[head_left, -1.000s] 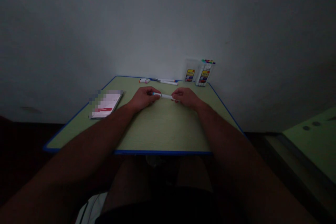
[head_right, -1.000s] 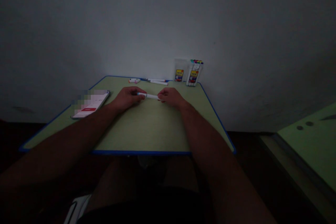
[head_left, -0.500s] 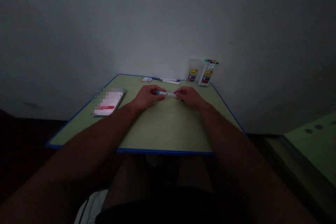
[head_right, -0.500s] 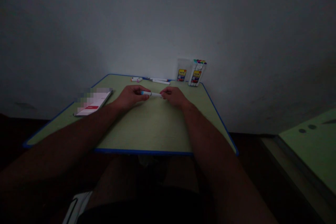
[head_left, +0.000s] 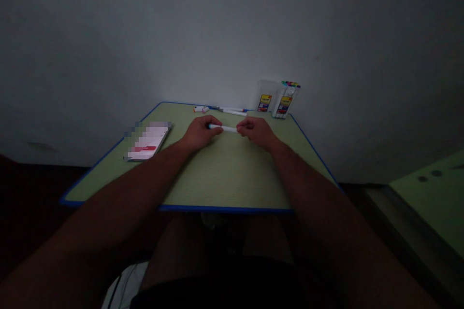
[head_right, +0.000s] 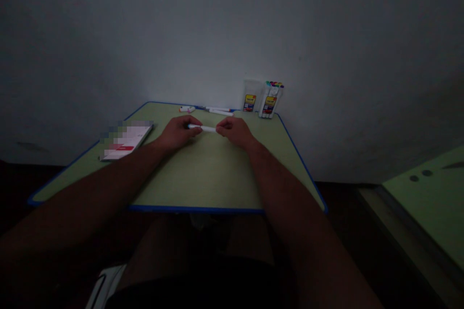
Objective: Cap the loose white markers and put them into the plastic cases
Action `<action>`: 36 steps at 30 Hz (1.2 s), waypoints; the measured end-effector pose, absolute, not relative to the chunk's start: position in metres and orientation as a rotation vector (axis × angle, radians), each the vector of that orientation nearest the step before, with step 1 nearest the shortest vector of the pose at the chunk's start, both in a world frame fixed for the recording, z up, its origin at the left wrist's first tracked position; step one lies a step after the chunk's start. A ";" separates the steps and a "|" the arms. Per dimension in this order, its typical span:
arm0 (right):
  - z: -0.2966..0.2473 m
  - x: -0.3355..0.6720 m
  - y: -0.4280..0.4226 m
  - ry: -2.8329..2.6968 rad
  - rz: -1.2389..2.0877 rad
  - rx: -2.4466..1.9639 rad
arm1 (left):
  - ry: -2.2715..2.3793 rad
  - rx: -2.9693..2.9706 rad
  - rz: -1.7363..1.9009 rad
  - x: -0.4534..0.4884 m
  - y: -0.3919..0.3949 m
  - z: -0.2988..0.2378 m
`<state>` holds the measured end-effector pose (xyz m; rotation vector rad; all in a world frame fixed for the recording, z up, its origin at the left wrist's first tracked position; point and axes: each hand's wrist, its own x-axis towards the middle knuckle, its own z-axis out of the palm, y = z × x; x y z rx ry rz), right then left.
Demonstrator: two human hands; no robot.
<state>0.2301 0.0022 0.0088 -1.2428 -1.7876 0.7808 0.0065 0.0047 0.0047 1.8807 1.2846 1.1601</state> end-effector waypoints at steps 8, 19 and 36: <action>0.008 0.230 0.003 -1.711 0.853 -1.242 | 1.265 1.636 1.248 0.002 0.013 0.001; 0.008 0.229 0.005 -1.643 0.830 -1.133 | 1.347 1.642 1.214 -0.003 0.017 -0.003; 0.006 0.228 0.004 -1.649 0.889 -1.033 | 1.423 1.678 1.169 0.000 0.011 0.004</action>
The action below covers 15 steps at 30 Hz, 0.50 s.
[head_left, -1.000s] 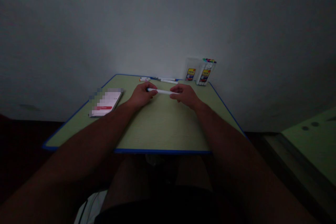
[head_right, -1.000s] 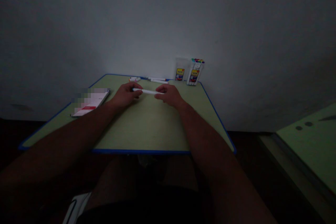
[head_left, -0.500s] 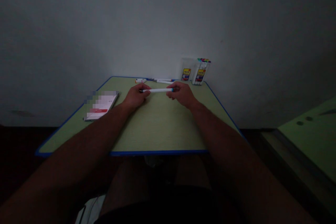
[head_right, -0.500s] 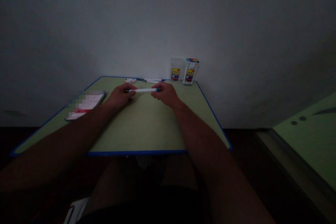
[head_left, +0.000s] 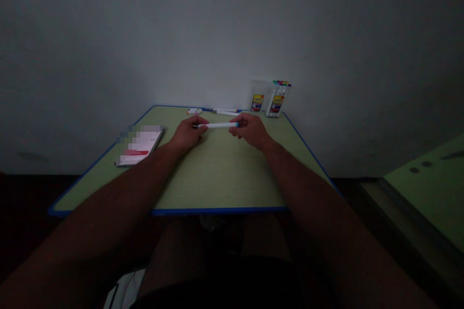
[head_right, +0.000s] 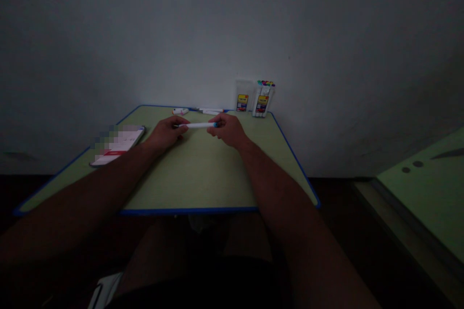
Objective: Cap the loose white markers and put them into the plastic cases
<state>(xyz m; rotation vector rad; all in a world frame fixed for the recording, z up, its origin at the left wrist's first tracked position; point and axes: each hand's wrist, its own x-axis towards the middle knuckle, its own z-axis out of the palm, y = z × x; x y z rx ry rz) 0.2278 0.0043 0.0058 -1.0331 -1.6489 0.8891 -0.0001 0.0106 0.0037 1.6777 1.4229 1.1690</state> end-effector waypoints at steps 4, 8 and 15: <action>0.003 0.228 0.007 -1.634 0.898 -0.995 | 1.423 1.706 1.164 0.000 0.012 0.003; 0.003 0.229 0.008 -1.623 0.900 -0.979 | 1.444 1.707 1.154 -0.001 0.013 0.001; 0.002 0.235 0.012 -1.641 0.732 -1.186 | 1.448 1.739 1.210 -0.004 0.019 -0.003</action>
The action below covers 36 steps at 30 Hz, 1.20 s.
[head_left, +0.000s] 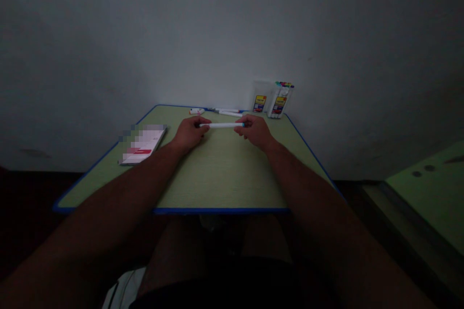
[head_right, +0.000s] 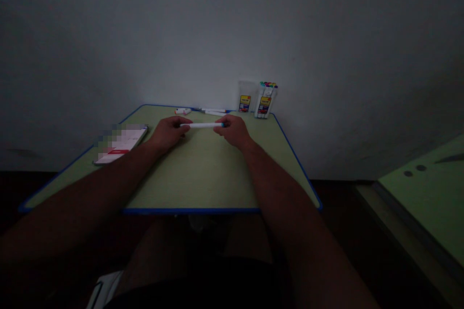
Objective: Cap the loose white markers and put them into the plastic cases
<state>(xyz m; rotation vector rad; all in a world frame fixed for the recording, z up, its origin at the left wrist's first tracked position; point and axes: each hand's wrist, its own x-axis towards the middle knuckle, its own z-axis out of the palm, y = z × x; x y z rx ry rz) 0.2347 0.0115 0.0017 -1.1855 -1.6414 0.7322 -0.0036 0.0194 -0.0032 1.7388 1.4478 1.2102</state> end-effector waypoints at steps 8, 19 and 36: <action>0.001 0.243 0.014 -1.830 0.508 -1.511 | 1.334 1.770 1.341 0.003 0.011 0.003; 0.000 0.243 0.011 -1.958 0.524 -1.549 | 1.249 1.884 1.384 0.013 0.000 0.009; 0.014 0.229 -0.001 -1.733 0.510 -1.252 | 1.447 1.941 1.226 -0.002 0.018 -0.002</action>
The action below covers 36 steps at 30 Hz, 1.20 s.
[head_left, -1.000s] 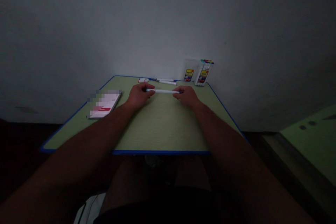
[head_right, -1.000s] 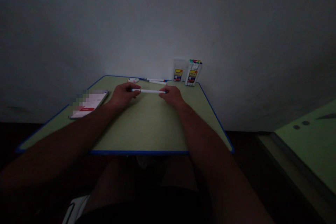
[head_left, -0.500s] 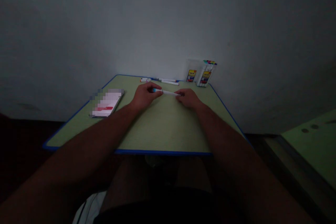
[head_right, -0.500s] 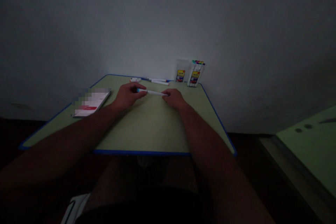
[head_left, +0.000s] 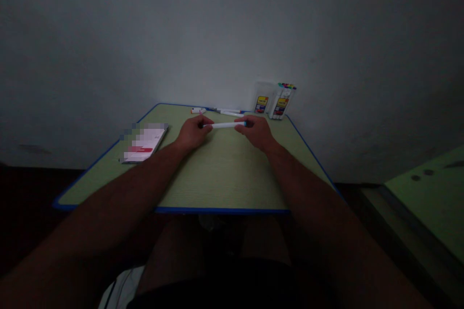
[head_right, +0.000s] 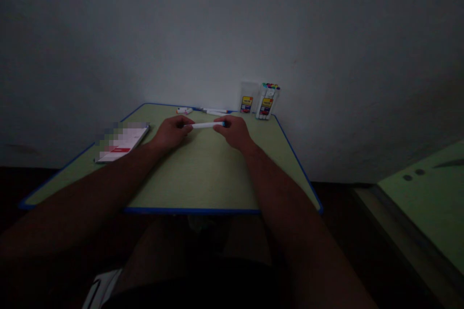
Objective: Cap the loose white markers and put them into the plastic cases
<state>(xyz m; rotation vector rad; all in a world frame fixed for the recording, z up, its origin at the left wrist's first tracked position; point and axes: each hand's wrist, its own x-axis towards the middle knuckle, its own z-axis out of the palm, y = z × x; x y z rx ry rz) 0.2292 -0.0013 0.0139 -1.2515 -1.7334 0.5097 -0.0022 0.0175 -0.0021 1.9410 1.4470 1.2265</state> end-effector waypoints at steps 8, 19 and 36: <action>0.016 0.226 -0.004 -1.736 0.537 -1.218 | 1.445 1.922 1.203 -0.004 0.021 -0.006; 0.005 0.238 0.011 -1.564 0.726 -1.394 | 1.317 1.827 1.204 -0.001 0.014 0.000; 0.009 0.246 0.007 -1.547 0.982 -1.222 | 1.233 1.636 1.282 0.002 0.010 0.002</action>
